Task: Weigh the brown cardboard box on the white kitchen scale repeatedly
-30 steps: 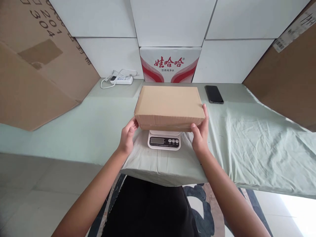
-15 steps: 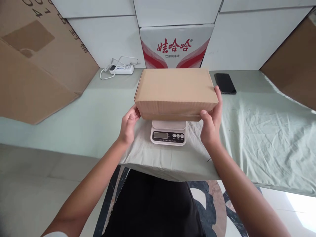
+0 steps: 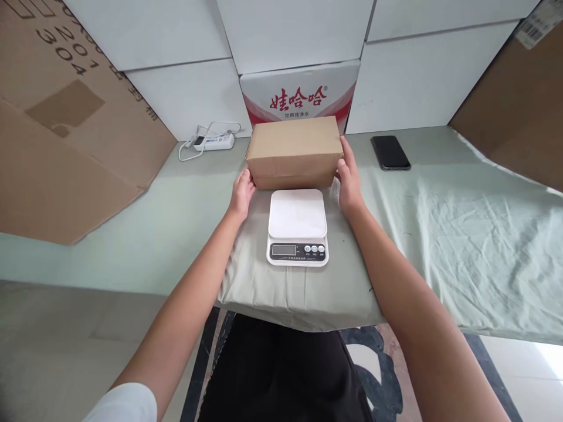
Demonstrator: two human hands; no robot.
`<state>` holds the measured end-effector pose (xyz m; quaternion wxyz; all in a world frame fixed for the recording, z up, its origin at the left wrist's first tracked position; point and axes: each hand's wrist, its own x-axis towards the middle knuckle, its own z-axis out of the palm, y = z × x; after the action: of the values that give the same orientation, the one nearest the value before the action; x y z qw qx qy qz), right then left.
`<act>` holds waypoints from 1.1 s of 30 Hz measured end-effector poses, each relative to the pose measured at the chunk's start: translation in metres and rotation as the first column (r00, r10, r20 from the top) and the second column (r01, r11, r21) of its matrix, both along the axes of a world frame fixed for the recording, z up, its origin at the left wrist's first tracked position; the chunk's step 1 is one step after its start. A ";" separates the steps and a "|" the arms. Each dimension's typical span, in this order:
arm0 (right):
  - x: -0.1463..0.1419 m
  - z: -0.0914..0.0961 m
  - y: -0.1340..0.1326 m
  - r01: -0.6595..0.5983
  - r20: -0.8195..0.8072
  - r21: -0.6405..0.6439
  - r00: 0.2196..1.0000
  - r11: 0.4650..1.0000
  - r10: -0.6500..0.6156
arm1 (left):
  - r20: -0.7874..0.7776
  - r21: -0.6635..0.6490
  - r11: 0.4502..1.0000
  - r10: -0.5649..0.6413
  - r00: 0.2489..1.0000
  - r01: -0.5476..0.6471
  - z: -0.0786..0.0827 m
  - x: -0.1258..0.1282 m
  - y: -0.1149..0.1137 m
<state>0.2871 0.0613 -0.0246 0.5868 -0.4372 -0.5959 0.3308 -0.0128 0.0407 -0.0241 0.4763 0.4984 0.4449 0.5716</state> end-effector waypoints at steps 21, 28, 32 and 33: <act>0.004 -0.019 0.005 0.080 -0.045 -0.037 0.996 0.996 -0.082 | -0.031 -0.015 1.000 -0.004 0.999 0.003 -0.003 0.006 -0.008; 0.006 -0.022 0.007 0.076 -0.073 -0.034 0.994 0.997 -0.078 | -0.086 0.005 1.000 -0.008 0.996 0.008 -0.007 0.004 -0.007; 0.006 -0.026 0.009 0.100 -0.081 -0.017 0.992 0.995 -0.101 | -0.096 0.010 1.000 -0.024 0.995 0.025 -0.009 0.003 -0.007; 0.006 -0.027 0.010 0.105 -0.082 -0.009 0.991 0.994 -0.105 | -0.097 0.009 1.000 -0.024 0.995 0.025 -0.010 0.003 -0.006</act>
<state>0.2933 0.0711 -0.0515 0.6265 -0.4553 -0.5465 0.3186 -0.0098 0.0348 -0.0342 0.4584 0.5333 0.4587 0.5432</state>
